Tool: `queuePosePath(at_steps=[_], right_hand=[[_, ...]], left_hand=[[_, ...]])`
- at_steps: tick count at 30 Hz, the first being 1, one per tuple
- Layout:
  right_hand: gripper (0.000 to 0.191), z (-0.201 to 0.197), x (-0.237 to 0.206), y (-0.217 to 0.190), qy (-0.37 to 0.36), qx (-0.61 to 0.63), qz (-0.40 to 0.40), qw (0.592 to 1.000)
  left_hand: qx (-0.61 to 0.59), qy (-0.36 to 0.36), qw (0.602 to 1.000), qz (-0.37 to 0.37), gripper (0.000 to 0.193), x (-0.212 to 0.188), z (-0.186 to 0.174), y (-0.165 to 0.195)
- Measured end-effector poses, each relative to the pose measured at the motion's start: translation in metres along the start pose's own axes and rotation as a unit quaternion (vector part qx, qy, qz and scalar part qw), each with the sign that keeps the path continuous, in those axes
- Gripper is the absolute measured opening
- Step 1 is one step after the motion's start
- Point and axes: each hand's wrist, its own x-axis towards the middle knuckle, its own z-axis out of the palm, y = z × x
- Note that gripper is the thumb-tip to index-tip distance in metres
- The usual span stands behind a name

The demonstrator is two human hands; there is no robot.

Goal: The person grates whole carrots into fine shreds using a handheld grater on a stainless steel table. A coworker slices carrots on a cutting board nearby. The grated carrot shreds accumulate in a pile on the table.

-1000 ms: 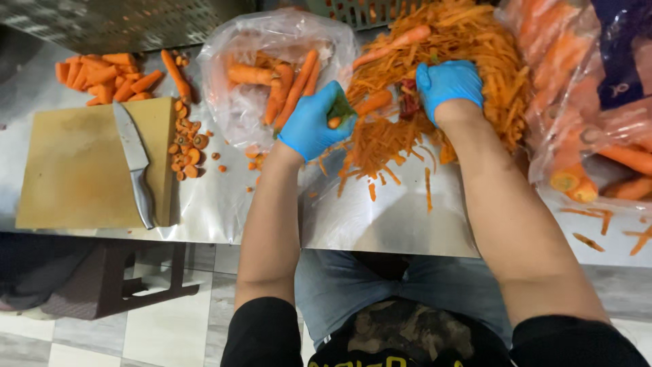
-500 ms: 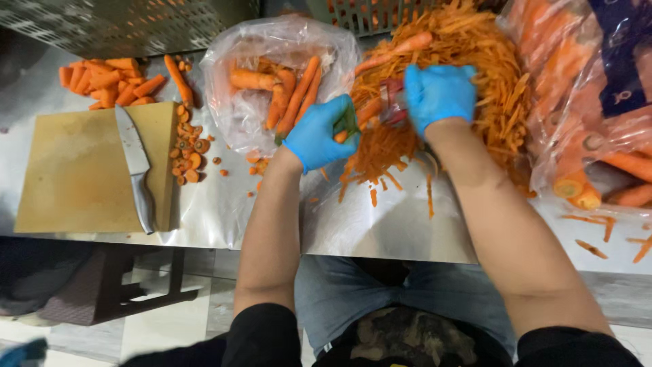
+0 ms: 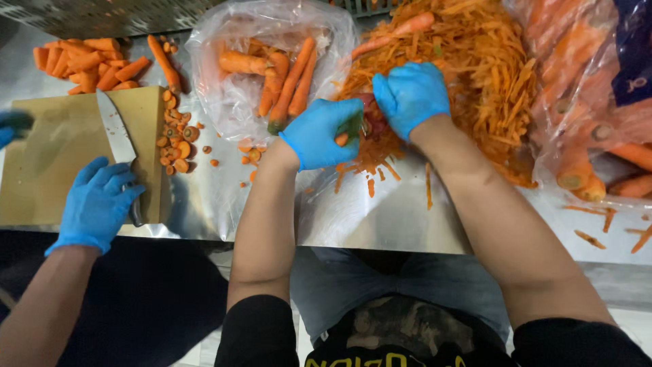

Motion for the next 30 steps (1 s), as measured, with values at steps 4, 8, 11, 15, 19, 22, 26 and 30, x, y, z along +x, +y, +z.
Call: queuePosePath(at_steps=[4, 8, 11, 15, 19, 22, 26, 30], right_hand=[[0.043, -0.001, 0.003, 0.025, -0.078, -0.102, 0.050, 0.990], [0.046, -0.006, -0.001, 0.022, 0.029, -0.048, 0.130, 0.990], [0.031, 0.003, -0.005, 0.003, -0.024, -0.018, -0.029, 0.999], [0.041, 0.014, -0.002, 0.019, -0.126, 0.007, 0.064, 0.990], [0.049, 0.013, -0.004, 0.045, -0.082, -0.068, 0.128, 0.986], [0.051, 0.016, -0.006, 0.028, -0.039, -0.053, 0.163, 0.984], [0.055, 0.015, 0.002, -0.006, -0.064, -0.060, 0.146, 0.985], [0.054, -0.002, 0.010, 0.012, -0.175, -0.037, 0.190, 0.965]], left_hand=[[0.006, -0.018, 1.000, -0.009, 0.022, 0.000, -0.002, 0.007], [-0.029, -0.030, 0.998, -0.038, 0.019, -0.001, -0.006, 0.010], [-0.014, -0.033, 0.999, 0.012, 0.021, -0.002, -0.004, 0.010], [-0.028, -0.026, 0.999, -0.019, 0.020, -0.002, -0.002, 0.003], [-0.059, 0.025, 0.994, -0.089, 0.018, -0.003, -0.008, -0.009], [-0.030, 0.067, 0.997, -0.036, 0.021, -0.003, -0.010, -0.018], [-0.038, 0.065, 0.993, -0.092, 0.020, -0.004, -0.009, -0.025], [-0.062, 0.075, 0.990, -0.100, 0.022, -0.005, -0.010, -0.025]])
